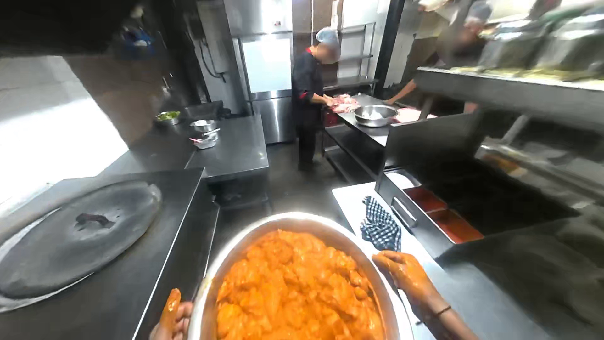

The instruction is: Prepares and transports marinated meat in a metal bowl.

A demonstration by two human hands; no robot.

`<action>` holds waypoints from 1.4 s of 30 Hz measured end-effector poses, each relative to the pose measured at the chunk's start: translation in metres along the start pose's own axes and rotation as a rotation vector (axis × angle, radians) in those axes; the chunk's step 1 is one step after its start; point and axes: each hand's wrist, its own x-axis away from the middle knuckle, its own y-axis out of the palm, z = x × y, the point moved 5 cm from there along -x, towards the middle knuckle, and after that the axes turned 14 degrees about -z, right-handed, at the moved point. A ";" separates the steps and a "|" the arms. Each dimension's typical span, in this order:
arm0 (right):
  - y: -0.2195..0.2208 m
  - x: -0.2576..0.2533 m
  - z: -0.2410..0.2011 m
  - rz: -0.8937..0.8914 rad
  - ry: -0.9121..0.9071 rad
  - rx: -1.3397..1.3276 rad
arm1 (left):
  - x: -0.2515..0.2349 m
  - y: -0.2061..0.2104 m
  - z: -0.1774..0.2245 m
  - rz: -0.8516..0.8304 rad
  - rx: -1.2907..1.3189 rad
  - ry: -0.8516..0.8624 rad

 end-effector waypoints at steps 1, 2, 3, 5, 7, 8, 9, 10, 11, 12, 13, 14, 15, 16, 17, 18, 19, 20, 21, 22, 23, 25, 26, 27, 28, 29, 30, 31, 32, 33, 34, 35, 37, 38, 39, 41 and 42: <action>-0.005 -0.036 -0.001 0.002 -0.004 -0.010 | -0.031 0.012 0.005 0.011 0.030 -0.006; -0.011 -0.074 -0.003 0.007 -0.014 -0.024 | -0.063 0.026 0.011 0.014 0.073 -0.008; -0.019 -0.112 -0.010 0.006 -0.018 -0.024 | -0.095 0.040 0.017 0.013 0.119 -0.002; -0.032 -0.180 -0.021 -0.012 0.013 -0.008 | -0.154 0.065 0.028 0.031 0.162 -0.012; -0.046 -0.240 -0.033 -0.023 0.038 -0.011 | -0.203 0.090 0.039 0.073 0.180 -0.052; -0.055 -0.270 -0.042 -0.019 0.032 -0.030 | -0.228 0.102 0.047 0.088 0.184 -0.069; -0.063 -0.301 -0.050 -0.016 0.028 -0.051 | -0.255 0.112 0.057 0.094 0.178 -0.079; -0.071 -0.332 -0.058 -0.011 0.025 -0.066 | -0.284 0.123 0.067 0.096 0.160 -0.084; -0.080 -0.364 -0.066 0.000 0.026 -0.077 | -0.314 0.132 0.076 0.093 0.132 -0.090; -0.088 -0.394 -0.072 0.015 0.030 -0.083 | -0.344 0.141 0.083 0.088 0.106 -0.103; -0.097 -0.424 -0.077 0.032 0.035 -0.082 | -0.373 0.152 0.088 0.082 0.083 -0.122; -0.107 -0.456 -0.081 0.055 0.032 -0.076 | -0.404 0.164 0.092 0.066 0.073 -0.140; -0.116 -0.487 -0.084 0.071 0.034 -0.064 | -0.437 0.174 0.093 0.043 0.073 -0.157; -0.124 -0.516 -0.084 0.077 0.051 -0.050 | -0.469 0.184 0.091 0.021 0.074 -0.176; -0.133 -0.544 -0.082 0.086 0.070 -0.047 | -0.499 0.196 0.088 -0.004 0.076 -0.199; -0.141 -0.573 -0.080 0.097 0.080 -0.040 | -0.529 0.208 0.085 -0.021 0.078 -0.224; -0.149 -0.601 -0.078 0.113 0.085 -0.035 | -0.561 0.220 0.082 -0.037 0.077 -0.251; -0.158 -0.629 -0.078 0.127 0.090 -0.020 | -0.592 0.234 0.081 -0.053 0.076 -0.270; -0.169 -0.657 -0.079 0.137 0.103 0.005 | -0.624 0.248 0.079 -0.075 0.069 -0.278; -0.178 -0.683 -0.078 0.145 0.127 0.026 | -0.654 0.261 0.078 -0.102 0.058 -0.285; -0.186 -0.703 -0.075 0.157 0.158 0.040 | -0.677 0.274 0.075 -0.130 0.049 -0.306; -0.206 -0.744 -0.067 0.169 0.213 0.064 | -0.718 0.301 0.071 -0.190 0.053 -0.377; -0.216 -0.769 -0.065 0.176 0.222 0.076 | -0.741 0.316 0.073 -0.203 0.056 -0.414; -0.225 -0.796 -0.063 0.181 0.225 0.085 | -0.764 0.329 0.075 -0.210 0.055 -0.454; -0.232 -0.823 -0.059 0.178 0.230 0.103 | -0.786 0.342 0.076 -0.230 0.056 -0.497; -0.239 -0.850 -0.055 0.169 0.240 0.136 | -0.806 0.355 0.074 -0.241 0.065 -0.535; -0.244 -0.880 -0.050 0.151 0.253 0.178 | -0.826 0.366 0.066 -0.232 0.087 -0.559; -0.248 -0.910 -0.042 0.128 0.274 0.209 | -0.847 0.374 0.048 -0.209 0.125 -0.570; -0.249 -0.939 -0.033 0.097 0.294 0.242 | -0.866 0.381 0.029 -0.175 0.164 -0.580; -0.248 -0.968 -0.026 0.053 0.312 0.270 | -0.883 0.388 0.011 -0.131 0.203 -0.593; -0.246 -1.000 -0.019 0.005 0.320 0.295 | -0.901 0.394 -0.004 -0.077 0.241 -0.598; -0.240 -1.030 -0.011 -0.041 0.330 0.300 | -0.918 0.398 -0.018 -0.019 0.265 -0.599; -0.224 -1.076 0.010 -0.120 0.363 0.276 | -0.940 0.398 -0.046 0.120 0.311 -0.615; -0.215 -1.099 0.020 -0.156 0.374 0.260 | -0.950 0.397 -0.057 0.181 0.351 -0.620; -0.203 -1.123 0.028 -0.193 0.384 0.254 | -0.960 0.395 -0.067 0.246 0.389 -0.620; -0.171 -1.168 0.039 -0.279 0.401 0.263 | -0.980 0.385 -0.085 0.390 0.454 -0.605; -0.153 -1.189 0.045 -0.324 0.401 0.280 | -0.989 0.378 -0.091 0.451 0.472 -0.595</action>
